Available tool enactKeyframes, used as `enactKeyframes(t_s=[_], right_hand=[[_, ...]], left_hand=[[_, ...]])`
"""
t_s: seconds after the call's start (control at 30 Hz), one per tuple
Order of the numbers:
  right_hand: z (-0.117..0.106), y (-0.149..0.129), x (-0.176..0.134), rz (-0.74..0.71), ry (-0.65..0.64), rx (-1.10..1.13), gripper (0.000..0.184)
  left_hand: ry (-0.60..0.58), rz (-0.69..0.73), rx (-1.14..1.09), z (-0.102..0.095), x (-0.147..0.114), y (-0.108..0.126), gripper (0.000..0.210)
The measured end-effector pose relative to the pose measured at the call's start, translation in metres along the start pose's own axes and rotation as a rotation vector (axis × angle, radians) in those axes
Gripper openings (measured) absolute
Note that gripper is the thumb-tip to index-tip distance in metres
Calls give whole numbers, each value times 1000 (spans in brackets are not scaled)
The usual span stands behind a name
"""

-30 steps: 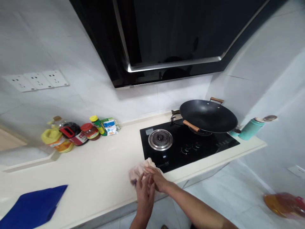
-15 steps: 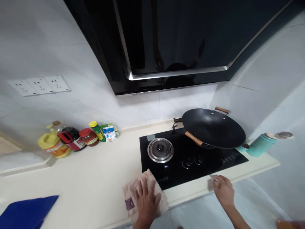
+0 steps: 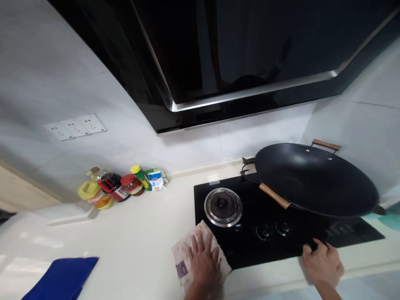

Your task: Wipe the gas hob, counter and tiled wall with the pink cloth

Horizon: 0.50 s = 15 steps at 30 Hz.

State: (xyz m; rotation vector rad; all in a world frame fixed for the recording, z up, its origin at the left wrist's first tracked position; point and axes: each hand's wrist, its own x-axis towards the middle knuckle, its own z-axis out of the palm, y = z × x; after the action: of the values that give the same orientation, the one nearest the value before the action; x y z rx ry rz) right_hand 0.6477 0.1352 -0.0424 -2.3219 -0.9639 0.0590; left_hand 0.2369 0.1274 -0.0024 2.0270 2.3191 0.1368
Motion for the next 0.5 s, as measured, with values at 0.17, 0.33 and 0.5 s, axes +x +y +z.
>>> enactKeyframes(t_s=[0.17,0.33,0.5], right_hand=[[-7,-8,-7,-28,-37,-63,56],[-5,-14,-12,28,56,-94,66],[0,-12,-9,29,28,-137,64]], left_hand=[[-33,3,58,-17,65,5,63],[27,-14,58,-28,140,6,69],[25,12,44,-26,221,1,69]])
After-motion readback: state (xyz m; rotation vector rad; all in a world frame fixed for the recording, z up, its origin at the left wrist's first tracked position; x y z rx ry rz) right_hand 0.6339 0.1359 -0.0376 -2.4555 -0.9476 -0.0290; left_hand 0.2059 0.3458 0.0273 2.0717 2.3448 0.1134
